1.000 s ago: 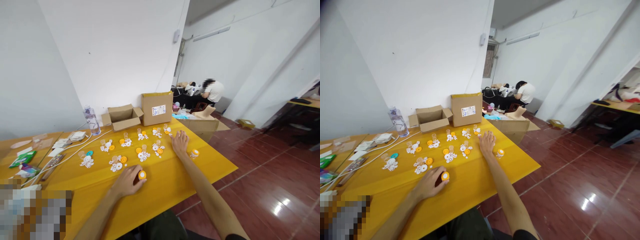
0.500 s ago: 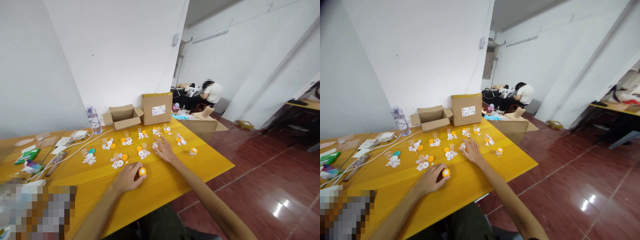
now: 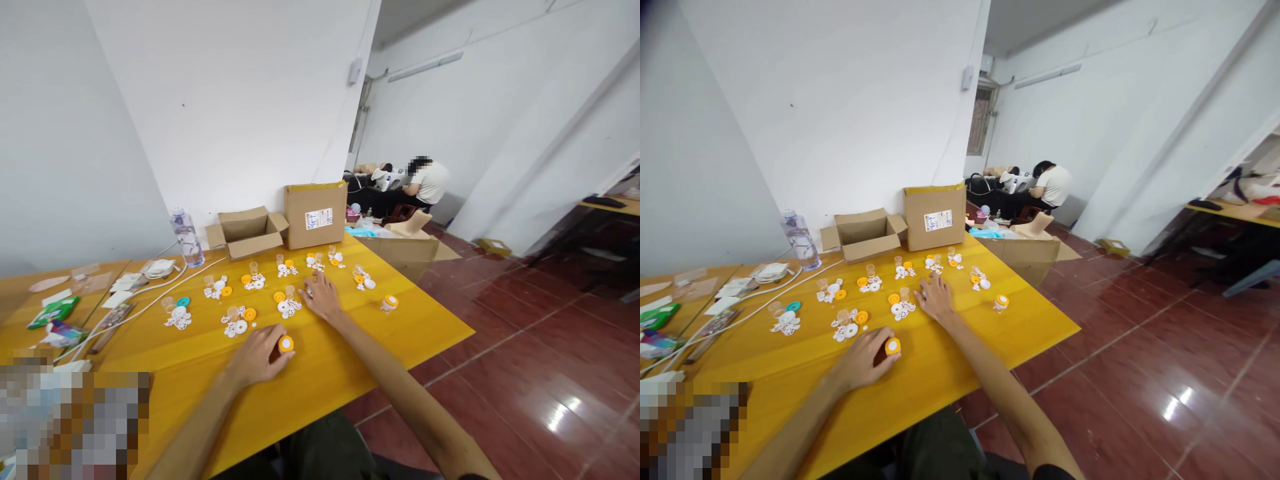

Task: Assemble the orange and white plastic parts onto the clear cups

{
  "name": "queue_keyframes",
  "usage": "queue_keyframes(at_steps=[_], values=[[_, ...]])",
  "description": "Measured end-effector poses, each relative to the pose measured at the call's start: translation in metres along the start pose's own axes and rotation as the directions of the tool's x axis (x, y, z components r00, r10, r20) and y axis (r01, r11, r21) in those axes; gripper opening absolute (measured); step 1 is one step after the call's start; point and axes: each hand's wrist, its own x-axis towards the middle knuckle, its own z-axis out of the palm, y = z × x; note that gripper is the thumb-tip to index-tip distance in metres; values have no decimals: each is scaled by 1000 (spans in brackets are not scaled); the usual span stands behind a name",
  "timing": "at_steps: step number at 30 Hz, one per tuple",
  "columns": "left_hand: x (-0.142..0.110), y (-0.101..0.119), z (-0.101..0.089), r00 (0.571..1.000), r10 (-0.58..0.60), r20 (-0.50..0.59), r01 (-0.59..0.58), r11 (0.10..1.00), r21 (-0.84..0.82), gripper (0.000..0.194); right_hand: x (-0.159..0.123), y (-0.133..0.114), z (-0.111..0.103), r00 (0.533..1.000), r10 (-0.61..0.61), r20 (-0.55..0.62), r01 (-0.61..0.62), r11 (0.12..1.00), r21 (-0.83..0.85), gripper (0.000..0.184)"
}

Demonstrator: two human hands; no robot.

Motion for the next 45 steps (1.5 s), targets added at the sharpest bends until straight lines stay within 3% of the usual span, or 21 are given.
queue_keyframes(at_steps=[9, 22, 26, 30, 35, 39, 43, 45], values=[[0, -1, 0, 1000, 23, -17, -23, 1000, 9, 14, 10, 8, -7, 998, 49, 33, -45, 993, -113, 22], [-1, 0, -1, 1000, -12, 13, 12, 1000, 14, 17, 17, 45, -1, 995, 88, -50, -94, 984, -149, 18], [-1, 0, 0, 1000, -16, 21, 16, 1000, 15, 18, 18, 52, 9, 987, 21, -157, -40, 993, -115, 21], [-1, 0, 0, 1000, -21, 11, 21, 1000, 4, 18, 16, 54, 12, 943, -44, -329, 11, 995, -102, 26], [0, 1, -1, 999, -25, 21, 26, 1000, -11, 18, 9, 41, 1, 904, -127, -408, 92, 990, -104, 27], [0, 2, -1, 1000, -16, 25, 16, 1000, 4, 16, -4, 14, -1, 927, -200, -317, 196, 980, -44, 28], [0, 1, -1, 1000, -5, 14, 5, 1000, 8, 16, -16, -23, 9, 921, -325, -216, 343, 938, 49, 29], [-1, 1, -1, 1000, -3, 10, 3, 1000, 14, 15, -18, -40, 13, 923, -341, -175, 359, 930, 77, 37]])
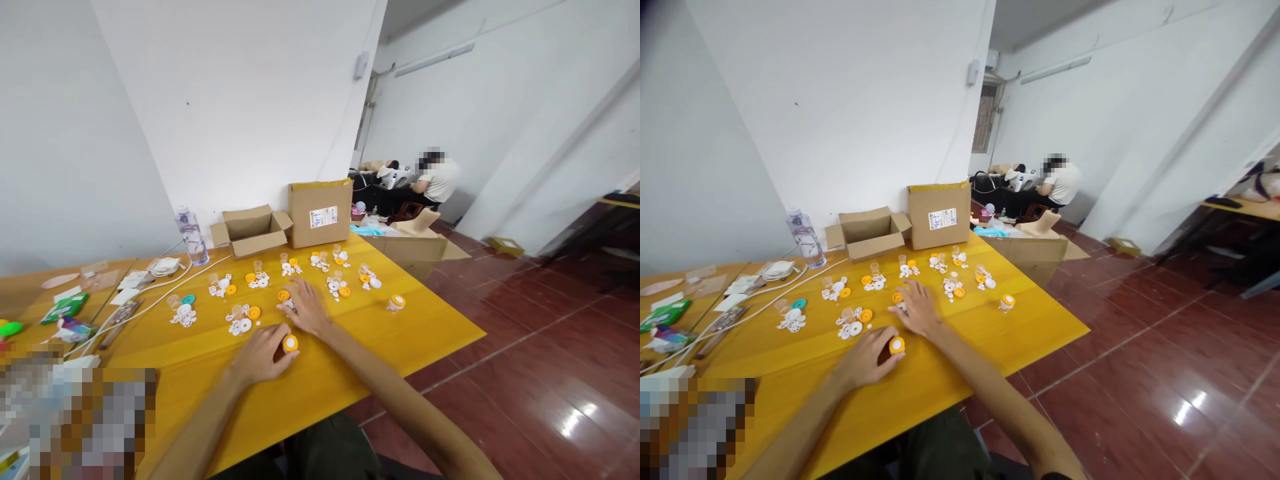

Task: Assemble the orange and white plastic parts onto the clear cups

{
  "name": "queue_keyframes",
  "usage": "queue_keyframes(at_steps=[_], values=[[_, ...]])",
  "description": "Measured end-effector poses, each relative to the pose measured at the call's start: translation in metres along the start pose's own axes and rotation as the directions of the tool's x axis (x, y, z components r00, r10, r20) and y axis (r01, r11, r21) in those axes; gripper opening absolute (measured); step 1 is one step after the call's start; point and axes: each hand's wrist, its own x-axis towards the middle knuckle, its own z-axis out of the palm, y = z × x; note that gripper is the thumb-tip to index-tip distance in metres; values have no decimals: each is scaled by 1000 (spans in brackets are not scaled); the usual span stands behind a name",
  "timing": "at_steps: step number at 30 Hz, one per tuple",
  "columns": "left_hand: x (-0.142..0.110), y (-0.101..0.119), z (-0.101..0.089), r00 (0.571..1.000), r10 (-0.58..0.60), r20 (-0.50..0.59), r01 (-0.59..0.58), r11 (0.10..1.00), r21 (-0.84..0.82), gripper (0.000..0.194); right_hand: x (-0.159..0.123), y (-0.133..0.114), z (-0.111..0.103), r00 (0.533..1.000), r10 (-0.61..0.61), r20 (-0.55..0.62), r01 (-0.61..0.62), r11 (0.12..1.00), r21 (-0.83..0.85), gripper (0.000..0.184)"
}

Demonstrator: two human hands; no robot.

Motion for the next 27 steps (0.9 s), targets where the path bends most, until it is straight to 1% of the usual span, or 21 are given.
queue_keyframes(at_steps=[2, 3, 6, 9, 14, 18, 23, 27], values=[[0, 0, 0, 1000, 5, 7, -5, 1000, 10, 14, 5, -11, 3, 999, 28, 42, -28, 1000, 4, 43], [0, -1, 1, 1000, 7, 11, -7, 1000, 16, 14, 9, -15, 3, 997, 50, 65, -50, 999, -1, 43], [1, -1, 1, 1000, 12, 22, -12, 1000, 26, 14, 18, -18, 1, 985, 107, 134, -105, 994, -23, 34], [1, -2, 1, 1000, 19, 24, -20, 999, 26, 15, 21, -17, -1, 979, 118, 168, -111, 993, -51, 22], [1, -1, 1, 1000, 23, 10, -23, 1000, 2, 15, 21, -15, 1, 982, 105, 156, -93, 992, -81, 18], [1, 0, 0, 999, 11, 32, -11, 1000, 1, 15, 21, -11, 2, 979, 131, 159, -118, 989, -88, 19], [0, 0, 0, 1000, 3, 16, -2, 1000, -21, 16, 22, -6, 4, 979, 152, 139, -138, 985, -100, 29], [0, -1, 0, 1000, 20, 4, -20, 1000, -11, 16, 18, -8, 5, 983, 174, 63, -165, 979, -121, 44]])
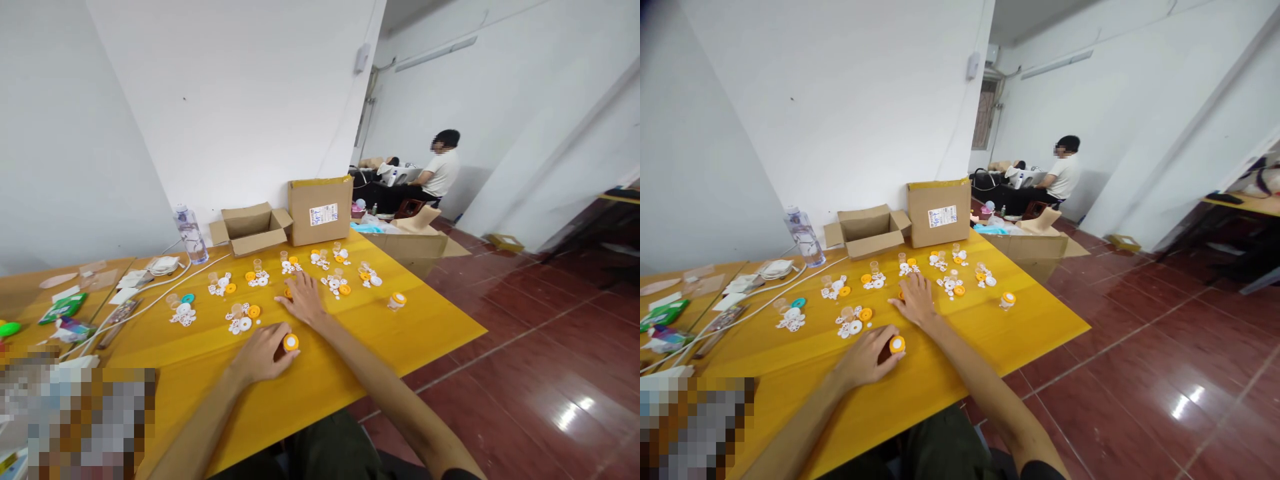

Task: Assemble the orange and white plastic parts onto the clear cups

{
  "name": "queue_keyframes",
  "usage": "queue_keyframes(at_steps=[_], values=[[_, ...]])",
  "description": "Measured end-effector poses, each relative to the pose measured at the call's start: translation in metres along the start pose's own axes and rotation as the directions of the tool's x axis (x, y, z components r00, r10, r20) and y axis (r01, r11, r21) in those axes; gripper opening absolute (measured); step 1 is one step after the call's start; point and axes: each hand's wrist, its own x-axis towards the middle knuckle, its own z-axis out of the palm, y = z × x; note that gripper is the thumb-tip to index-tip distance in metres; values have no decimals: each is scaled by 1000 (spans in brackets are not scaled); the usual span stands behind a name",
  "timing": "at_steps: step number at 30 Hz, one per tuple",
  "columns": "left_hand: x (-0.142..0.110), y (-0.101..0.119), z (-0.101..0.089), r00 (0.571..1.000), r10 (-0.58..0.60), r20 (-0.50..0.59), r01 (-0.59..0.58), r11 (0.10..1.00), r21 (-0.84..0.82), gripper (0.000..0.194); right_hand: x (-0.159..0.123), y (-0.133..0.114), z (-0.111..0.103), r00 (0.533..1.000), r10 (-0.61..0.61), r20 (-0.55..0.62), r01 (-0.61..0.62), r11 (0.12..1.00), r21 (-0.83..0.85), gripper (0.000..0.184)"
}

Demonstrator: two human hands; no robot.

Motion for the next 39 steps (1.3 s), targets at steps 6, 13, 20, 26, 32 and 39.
queue_keyframes(at_steps=[6, 13, 20, 26, 32, 39], values=[[1, 0, 0, 1000, 1, 8, -1, 1000, -7, 16, -6, 4, -3, 986, 163, -44, -163, 987, -5, 64], [0, 0, 0, 999, -27, 17, 28, 999, -27, 18, -4, 8, 1, 974, 219, -57, -219, 976, -2, 56], [0, 0, -1, 1000, -18, 6, 18, 1000, -20, 18, -6, 5, -4, 972, 226, -59, -226, 974, -1, 58], [1, 2, -3, 1000, -7, 20, 7, 1000, 6, 16, -6, 4, -5, 944, 326, -56, -327, 945, -25, 52], [1, 2, -3, 1000, 11, 11, -12, 999, 32, 15, -7, 1, -7, 945, 323, -44, -324, 946, -19, 51], [2, 2, -3, 1000, 11, 11, -11, 1000, 3, 15, -7, 0, -7, 940, 334, -63, -335, 942, -8, 50]])
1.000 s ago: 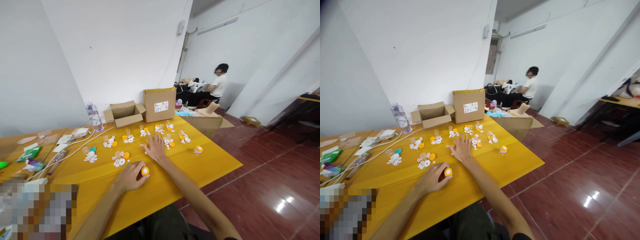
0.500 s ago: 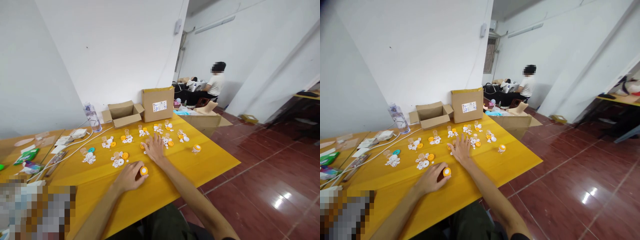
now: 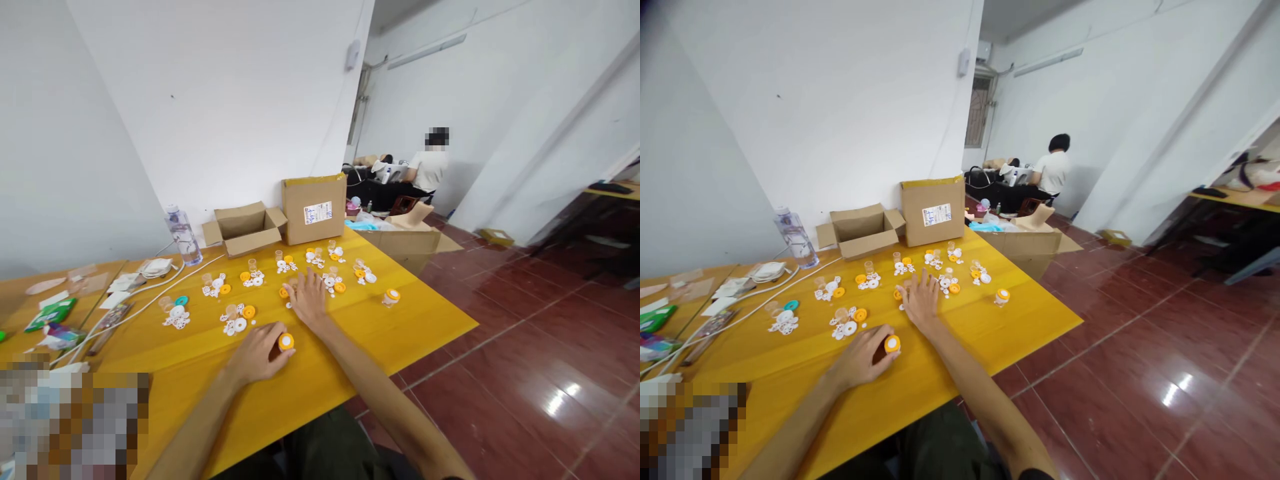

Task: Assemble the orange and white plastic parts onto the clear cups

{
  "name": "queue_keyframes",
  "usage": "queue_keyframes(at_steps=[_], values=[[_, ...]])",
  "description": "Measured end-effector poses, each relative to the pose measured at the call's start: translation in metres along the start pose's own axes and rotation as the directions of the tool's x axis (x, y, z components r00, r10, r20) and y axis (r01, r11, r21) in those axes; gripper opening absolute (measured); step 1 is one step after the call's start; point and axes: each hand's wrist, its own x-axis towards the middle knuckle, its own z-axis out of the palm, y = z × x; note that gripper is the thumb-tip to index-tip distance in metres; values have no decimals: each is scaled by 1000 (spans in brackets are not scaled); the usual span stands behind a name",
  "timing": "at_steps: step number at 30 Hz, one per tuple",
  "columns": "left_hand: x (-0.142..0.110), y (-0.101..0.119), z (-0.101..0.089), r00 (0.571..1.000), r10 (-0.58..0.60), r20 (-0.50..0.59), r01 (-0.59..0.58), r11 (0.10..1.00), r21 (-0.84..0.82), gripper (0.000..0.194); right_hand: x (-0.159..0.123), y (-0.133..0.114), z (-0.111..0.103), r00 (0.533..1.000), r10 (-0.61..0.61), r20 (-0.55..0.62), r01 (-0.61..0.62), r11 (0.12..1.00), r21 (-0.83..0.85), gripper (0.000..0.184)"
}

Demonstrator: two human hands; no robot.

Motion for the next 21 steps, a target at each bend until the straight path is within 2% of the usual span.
queue_keyframes(at_steps=[4, 9, 21], values=[[0, 0, 0, 1000, -4, -4, 4, 1000, -5, 15, -1, 1, 5, 999, 22, -37, -22, 1000, -3, 53], [-1, -1, 0, 1000, -9, -4, 9, 1000, -2, 16, -1, 4, 11, 999, -7, -53, 7, 1000, 8, 57], [-1, -2, 1, 1000, -28, 9, 28, 1000, 5, 15, 0, 2, 12, 998, -62, -23, 62, 998, -5, 50]])
